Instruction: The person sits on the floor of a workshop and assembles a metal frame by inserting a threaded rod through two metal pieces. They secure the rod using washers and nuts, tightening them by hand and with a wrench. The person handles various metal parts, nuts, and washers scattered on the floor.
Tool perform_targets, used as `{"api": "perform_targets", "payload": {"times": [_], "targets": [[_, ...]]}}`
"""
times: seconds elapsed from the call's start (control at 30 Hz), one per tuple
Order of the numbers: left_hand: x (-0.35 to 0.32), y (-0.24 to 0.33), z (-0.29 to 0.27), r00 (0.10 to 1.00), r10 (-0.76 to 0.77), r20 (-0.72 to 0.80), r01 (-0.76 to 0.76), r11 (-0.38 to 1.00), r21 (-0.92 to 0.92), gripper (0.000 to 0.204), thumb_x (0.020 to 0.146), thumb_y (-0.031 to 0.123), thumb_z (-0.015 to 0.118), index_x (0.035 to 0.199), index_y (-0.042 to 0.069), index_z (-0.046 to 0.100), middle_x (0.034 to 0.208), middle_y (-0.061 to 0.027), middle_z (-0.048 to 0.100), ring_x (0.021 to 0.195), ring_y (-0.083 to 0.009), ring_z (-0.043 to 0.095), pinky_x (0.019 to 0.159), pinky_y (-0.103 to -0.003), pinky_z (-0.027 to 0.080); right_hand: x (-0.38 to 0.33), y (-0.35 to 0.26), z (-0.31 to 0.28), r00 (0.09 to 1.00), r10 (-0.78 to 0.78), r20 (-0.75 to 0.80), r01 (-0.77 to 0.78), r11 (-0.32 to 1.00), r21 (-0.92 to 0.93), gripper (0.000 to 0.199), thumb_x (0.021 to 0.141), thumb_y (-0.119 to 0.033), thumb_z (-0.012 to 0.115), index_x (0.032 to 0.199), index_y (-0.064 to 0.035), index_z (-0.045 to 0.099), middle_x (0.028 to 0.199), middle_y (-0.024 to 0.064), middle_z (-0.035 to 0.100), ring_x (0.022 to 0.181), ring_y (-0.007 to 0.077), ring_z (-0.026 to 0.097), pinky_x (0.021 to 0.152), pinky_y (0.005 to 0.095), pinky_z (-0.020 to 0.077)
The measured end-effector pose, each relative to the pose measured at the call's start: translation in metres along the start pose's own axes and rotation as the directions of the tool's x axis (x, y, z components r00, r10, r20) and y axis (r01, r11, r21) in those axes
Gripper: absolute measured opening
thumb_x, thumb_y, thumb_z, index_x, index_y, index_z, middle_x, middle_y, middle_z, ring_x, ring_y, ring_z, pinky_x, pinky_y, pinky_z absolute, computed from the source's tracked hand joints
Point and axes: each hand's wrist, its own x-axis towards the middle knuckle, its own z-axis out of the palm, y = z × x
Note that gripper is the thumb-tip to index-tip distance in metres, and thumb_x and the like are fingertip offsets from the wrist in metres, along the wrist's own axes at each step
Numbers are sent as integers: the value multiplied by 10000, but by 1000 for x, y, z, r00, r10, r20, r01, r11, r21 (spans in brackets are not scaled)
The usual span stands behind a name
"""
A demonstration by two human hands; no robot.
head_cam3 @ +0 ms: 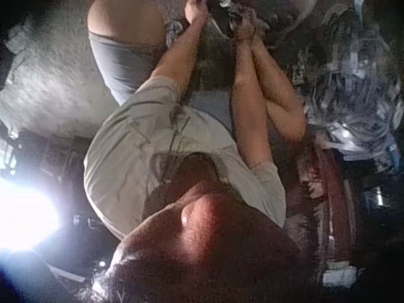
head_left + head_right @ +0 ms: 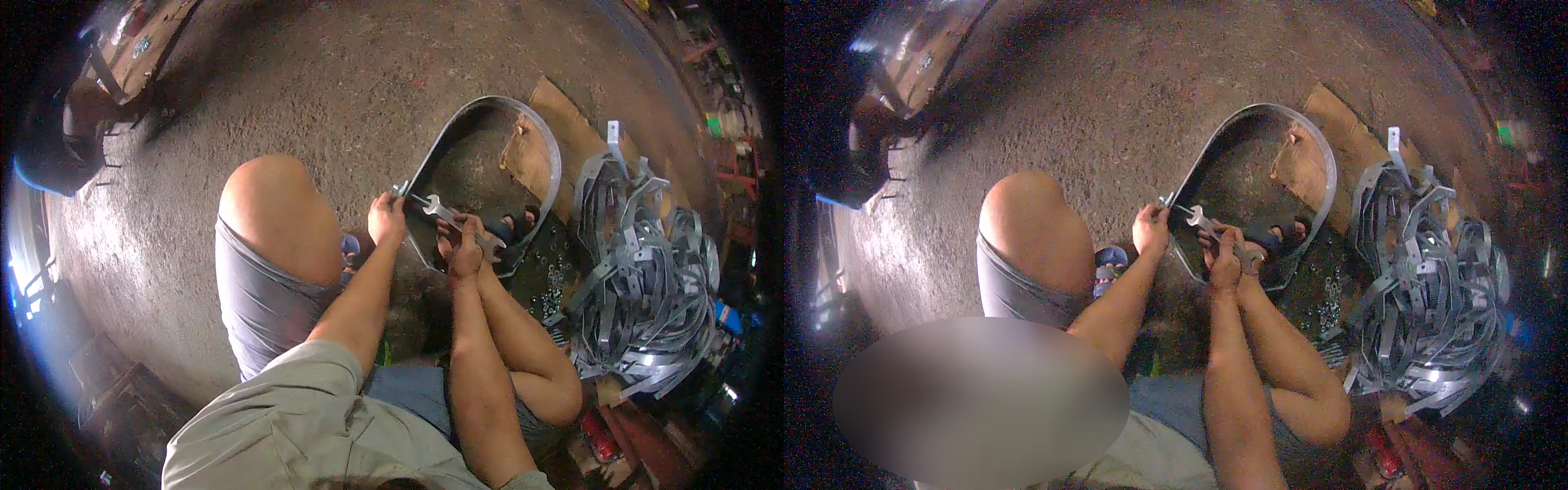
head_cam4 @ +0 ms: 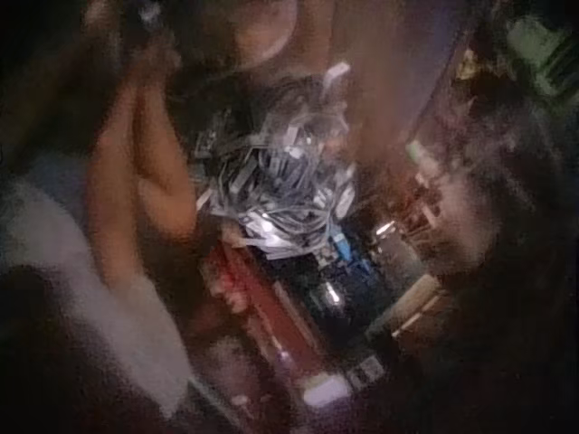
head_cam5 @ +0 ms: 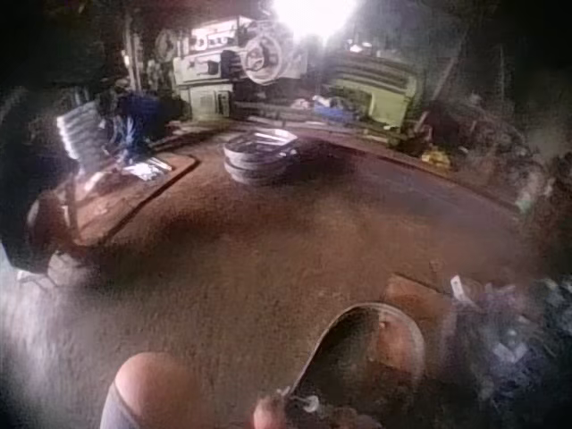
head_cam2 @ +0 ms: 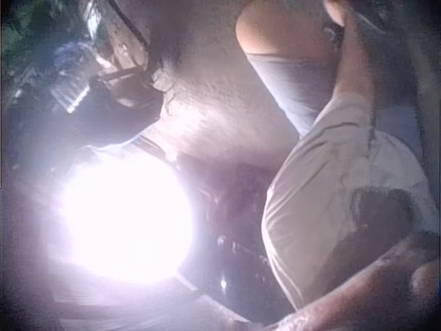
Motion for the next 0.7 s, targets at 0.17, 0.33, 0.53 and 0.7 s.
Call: {"api": "perform_targets", "payload": {"times": [0.17, 0.33, 0.53, 0.7], "targets": [[-13, -4, 4, 996, 80, 51, -81, 997, 12, 309, 850, 202, 674, 1129, 78, 623, 1054, -187, 586, 1012, -398, 565, 879, -487, 471, 19, 29, 11, 988, -150, 36, 154, 980, -129, 359, 1061, -346, 465, 1214, -33, 554, 1070, 118, 678, 910, 181, 660, 818, 291, 514], [-13, -1, 6, 996, 37, 86, -38, 999, 6, 356, 829, 113, 631, 1182, 101, 586, 1099, -184, 555, 1056, -414, 530, 913, -502, 456, 34, 53, 26, 963, -239, 126, 266, 916, -299, 366, 1062, -300, 468, 1222, 16, 561, 1101, 124, 650, 953, 178, 654, 863, 313, 519], [-7, -12, 10, 996, 58, 74, -58, 998, 0, 334, 777, 70, 600, 1109, 65, 574, 1109, -191, 544, 1051, -421, 519, 915, -513, 453, 36, 64, 41, 963, -234, 130, 267, 888, -375, 384, 1055, -309, 483, 1186, 42, 571, 1089, 122, 631, 990, 183, 656, 854, 320, 528], [-9, -7, 12, 995, 31, 99, -34, 999, 27, 374, 768, 67, 598, 1139, 45, 559, 1119, -200, 541, 1067, -413, 515, 924, -516, 448, 61, 56, 34, 973, -196, 123, 229, 897, -378, 373, 1048, -328, 487, 1122, 18, 605, 988, 127, 659, 843, 181, 676, 754, 316, 536]]}}
